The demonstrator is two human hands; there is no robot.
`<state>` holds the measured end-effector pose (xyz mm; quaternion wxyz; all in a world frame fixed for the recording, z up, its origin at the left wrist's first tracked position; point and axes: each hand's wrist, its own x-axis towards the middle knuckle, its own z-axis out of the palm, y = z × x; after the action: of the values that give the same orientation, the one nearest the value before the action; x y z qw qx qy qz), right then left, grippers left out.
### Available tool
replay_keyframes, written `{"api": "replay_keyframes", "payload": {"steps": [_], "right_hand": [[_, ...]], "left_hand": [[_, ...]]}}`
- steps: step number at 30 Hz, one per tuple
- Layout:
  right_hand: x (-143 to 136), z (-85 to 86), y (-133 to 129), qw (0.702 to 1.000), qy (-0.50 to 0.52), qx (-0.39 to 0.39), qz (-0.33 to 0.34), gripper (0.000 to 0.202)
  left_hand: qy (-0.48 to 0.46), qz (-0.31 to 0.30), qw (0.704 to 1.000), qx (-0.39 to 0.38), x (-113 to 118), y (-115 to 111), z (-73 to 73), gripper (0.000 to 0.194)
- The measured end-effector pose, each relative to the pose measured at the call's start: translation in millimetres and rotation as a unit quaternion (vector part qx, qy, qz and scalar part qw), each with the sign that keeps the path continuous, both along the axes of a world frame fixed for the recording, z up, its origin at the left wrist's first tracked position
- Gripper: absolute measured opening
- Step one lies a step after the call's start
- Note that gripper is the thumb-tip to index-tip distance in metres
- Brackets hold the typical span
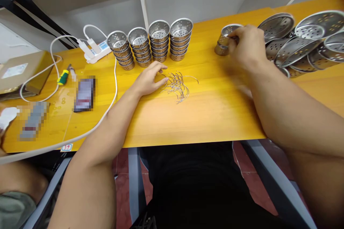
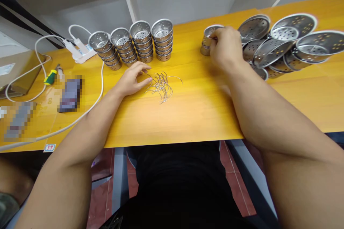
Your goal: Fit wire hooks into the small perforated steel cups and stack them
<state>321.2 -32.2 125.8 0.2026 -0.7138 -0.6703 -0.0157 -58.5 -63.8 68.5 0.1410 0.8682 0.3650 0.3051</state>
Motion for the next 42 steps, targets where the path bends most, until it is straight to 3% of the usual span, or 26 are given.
{"api": "replay_keyframes", "payload": {"steps": [3,6,9,11,14,16,18,20,26,32,42], "right_hand": [[-4,7.9,-8,0.997,0.021,0.072,0.027,0.045],[-16,18.6,-27,0.988,0.057,0.119,0.081,0.033],[-38,20.3,-50,0.984,0.046,0.104,0.140,0.037],[-57,10.8,-64,0.975,0.049,0.070,0.207,0.042],[-85,-16.3,-74,0.924,0.081,0.088,0.363,0.037],[-100,-34.4,-74,0.864,0.113,0.180,0.456,0.032],[-108,-45.3,-72,0.830,0.115,0.210,0.503,0.029],[-109,-47.3,-70,0.830,0.089,0.192,0.516,0.030],[-94,-35.3,-66,0.871,0.024,0.124,0.474,0.032],[-94,-40.9,-57,0.862,0.092,0.130,0.481,0.029],[-90,-38.1,-54,0.858,0.119,0.078,0.494,0.043]], "left_hand": [[-0.008,-0.005,1.000,0.001,1,-1,1.4,0.041],[-0.019,0.004,1.000,-0.011,3,-5,4.2,0.061],[-0.034,0.009,0.999,-0.023,9,-8,5.1,0.089],[-0.051,-0.008,0.998,-0.020,14,-9,3.1,0.106],[-0.076,-0.055,0.996,0.010,20,-5,-3.6,0.119],[-0.078,-0.086,0.992,0.040,22,1,-8.2,0.111],[-0.076,-0.108,0.989,0.063,21,6,-10.7,0.100],[-0.075,-0.114,0.988,0.073,19,8,-10.9,0.092],[-0.053,-0.092,0.992,0.071,15,5,-8.4,0.087],[-0.037,-0.077,0.995,0.059,13,6,-10.6,0.089],[-0.031,-0.087,0.993,0.079,12,8,-12.8,0.088]]}}
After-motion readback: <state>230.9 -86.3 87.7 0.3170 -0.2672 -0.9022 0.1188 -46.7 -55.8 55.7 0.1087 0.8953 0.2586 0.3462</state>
